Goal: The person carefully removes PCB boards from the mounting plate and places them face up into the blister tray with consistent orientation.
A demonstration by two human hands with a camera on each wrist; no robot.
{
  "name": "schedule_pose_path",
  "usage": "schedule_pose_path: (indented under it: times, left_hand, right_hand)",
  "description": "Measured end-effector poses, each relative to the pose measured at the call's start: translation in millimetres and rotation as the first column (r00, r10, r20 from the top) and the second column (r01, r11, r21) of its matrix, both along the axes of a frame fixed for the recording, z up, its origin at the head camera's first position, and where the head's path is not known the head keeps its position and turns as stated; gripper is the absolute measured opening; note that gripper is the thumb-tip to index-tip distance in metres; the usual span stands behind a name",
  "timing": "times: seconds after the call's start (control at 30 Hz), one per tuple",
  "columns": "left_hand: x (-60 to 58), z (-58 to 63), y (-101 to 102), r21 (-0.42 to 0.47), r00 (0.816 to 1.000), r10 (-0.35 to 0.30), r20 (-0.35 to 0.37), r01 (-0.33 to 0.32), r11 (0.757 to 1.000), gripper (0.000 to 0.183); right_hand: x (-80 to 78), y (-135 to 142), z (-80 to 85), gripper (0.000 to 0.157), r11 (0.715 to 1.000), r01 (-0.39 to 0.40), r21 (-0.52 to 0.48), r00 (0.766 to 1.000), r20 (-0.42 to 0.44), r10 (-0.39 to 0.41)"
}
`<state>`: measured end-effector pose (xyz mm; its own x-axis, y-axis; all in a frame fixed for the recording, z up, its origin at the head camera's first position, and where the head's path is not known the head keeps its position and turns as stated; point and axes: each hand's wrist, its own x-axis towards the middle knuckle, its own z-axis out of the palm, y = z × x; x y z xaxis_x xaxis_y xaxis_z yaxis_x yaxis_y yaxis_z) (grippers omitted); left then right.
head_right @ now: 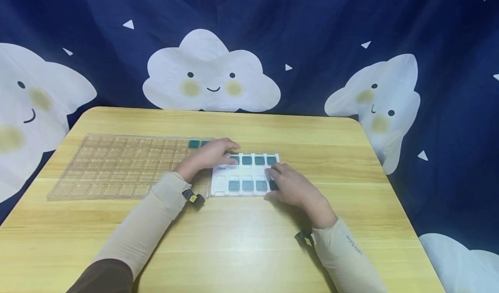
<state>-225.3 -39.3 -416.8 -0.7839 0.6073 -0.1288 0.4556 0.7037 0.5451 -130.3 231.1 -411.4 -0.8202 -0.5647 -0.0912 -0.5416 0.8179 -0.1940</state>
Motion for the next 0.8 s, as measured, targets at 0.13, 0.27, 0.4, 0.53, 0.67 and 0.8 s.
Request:
schedule_pose_path:
  times: [0.13, 0.27, 0.4, 0.53, 0.67, 0.8]
  left_hand:
    - [-0.3, -3.1, 1.5, -0.007, 1.0, -0.006, -0.021, 0.006, 1.0, 0.054]
    - [0.1, -5.9, 1.8, -0.007, 0.999, -0.018, -0.035, 0.018, 1.0, 0.054]
    - [2.0, -6.7, 1.1, -0.011, 0.998, -0.02, -0.054, 0.02, 1.0, 0.051]
    - [3.7, -8.1, 0.3, -0.008, 0.997, -0.022, -0.068, 0.021, 1.0, 0.048]
    - [4.3, -10.3, 0.5, -0.013, 0.997, -0.023, -0.08, 0.022, 1.0, 0.046]
    - [4.4, -12.8, 1.4, -0.02, 0.996, -0.013, -0.088, 0.011, 1.0, 0.046]
  right_hand:
    - [0.5, -0.3, 0.1, 0.074, 1.0, -0.003, -0.003, 1.0, -0.009, 0.003]
    - [0.6, -0.1, -0.5, 0.074, 1.0, -0.008, -0.005, 1.0, -0.02, 0.008]
    - [0.4, 0.1, 0.1, 0.074, 1.0, -0.011, -0.009, 1.0, -0.019, 0.011]
    - [0.3, 1.4, -0.8, 0.075, 1.0, -0.018, -0.006, 1.0, -0.025, 0.018]
    - [0.6, 2.3, -1.7, 0.076, 1.0, -0.023, -0.004, 0.999, -0.029, 0.022]
    - [0.9, 2.1, -1.5, 0.076, 1.0, -0.02, -0.01, 0.999, -0.028, 0.02]
